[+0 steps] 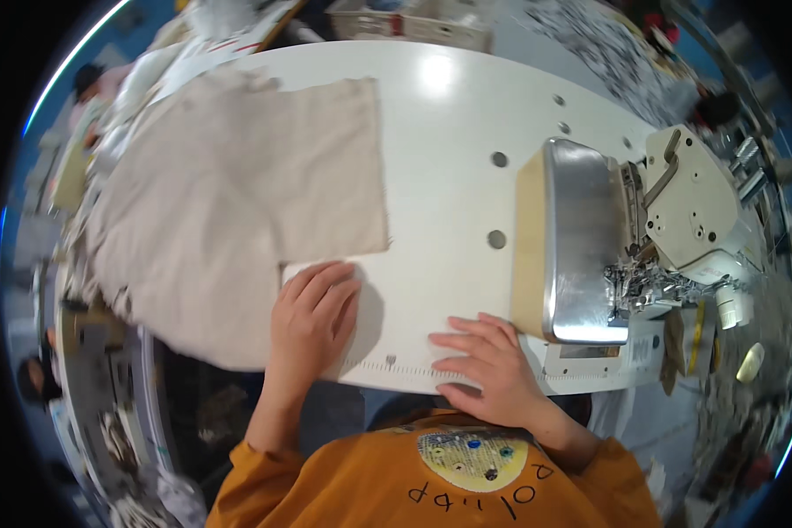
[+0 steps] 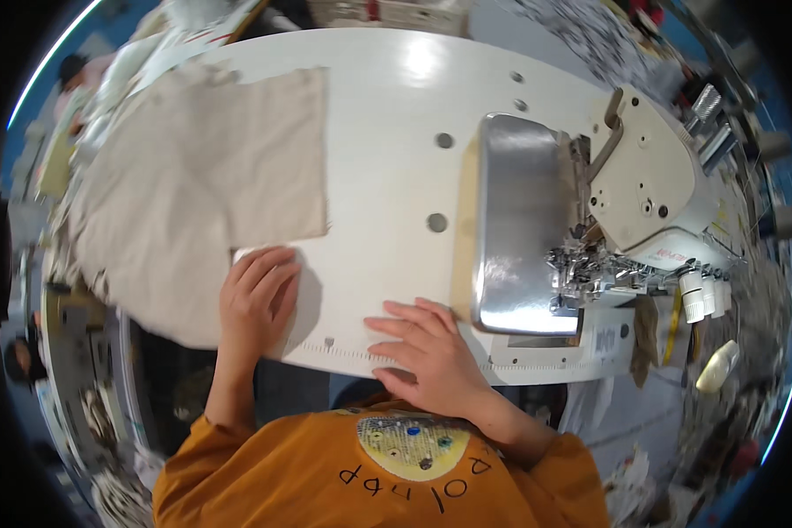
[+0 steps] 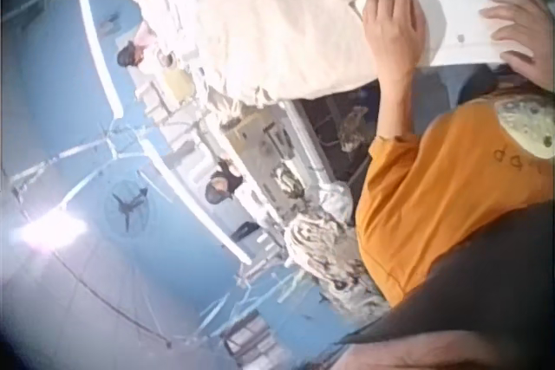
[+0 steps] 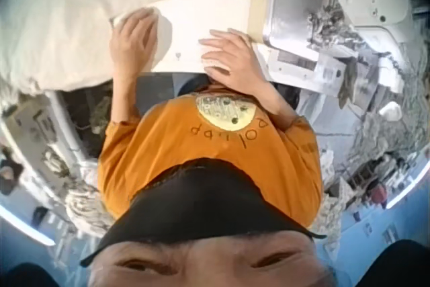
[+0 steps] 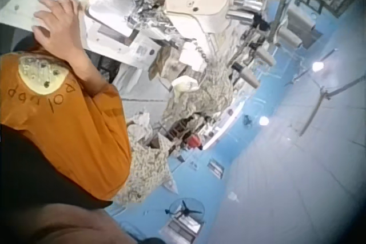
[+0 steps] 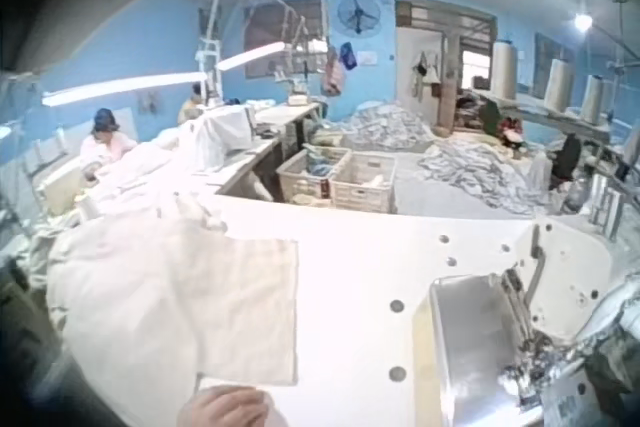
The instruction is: The person picks up fabric pieces from a table, spreads and aligns their edges by hand, and moves the fabric to an overlock sewing machine workstation.
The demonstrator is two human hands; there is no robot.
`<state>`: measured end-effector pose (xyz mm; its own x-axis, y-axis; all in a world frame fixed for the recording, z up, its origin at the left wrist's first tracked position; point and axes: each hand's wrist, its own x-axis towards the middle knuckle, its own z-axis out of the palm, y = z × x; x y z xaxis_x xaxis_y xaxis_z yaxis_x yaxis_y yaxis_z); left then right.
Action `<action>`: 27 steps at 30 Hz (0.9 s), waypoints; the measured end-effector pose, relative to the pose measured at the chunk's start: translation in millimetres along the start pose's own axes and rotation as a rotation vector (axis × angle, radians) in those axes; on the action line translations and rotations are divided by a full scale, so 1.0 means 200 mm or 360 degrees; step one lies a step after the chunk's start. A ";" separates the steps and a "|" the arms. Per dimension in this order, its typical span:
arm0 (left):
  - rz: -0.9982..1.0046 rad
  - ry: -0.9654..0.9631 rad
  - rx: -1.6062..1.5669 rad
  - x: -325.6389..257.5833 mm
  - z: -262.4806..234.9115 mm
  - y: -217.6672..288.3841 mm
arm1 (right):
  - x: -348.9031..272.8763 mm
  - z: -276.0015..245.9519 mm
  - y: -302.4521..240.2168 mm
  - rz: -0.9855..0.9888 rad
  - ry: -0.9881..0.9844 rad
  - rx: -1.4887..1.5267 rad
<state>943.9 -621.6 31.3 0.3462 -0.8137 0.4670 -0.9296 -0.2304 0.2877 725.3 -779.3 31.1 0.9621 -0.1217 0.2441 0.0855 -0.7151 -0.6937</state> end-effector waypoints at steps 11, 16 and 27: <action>-0.0283 -0.0112 0.0138 -0.50 -0.39 0.14 | -0.24 0.18 -0.06 0.0109 0.0834 -0.0082; -0.0170 0.0006 0.0635 -0.77 -0.38 -0.07 | -0.50 0.37 -0.19 -0.0394 0.0800 -0.0042; -0.0093 -0.0142 0.0339 -0.59 -0.44 -0.16 | -1.21 0.50 0.10 0.0569 0.0749 0.0400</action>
<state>945.0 -471.0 40.8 0.3965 -0.8375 0.3759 -0.9172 -0.3782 0.1250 519.7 -694.7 -110.2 0.7308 -0.6526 0.2000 -0.1063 -0.3982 -0.9111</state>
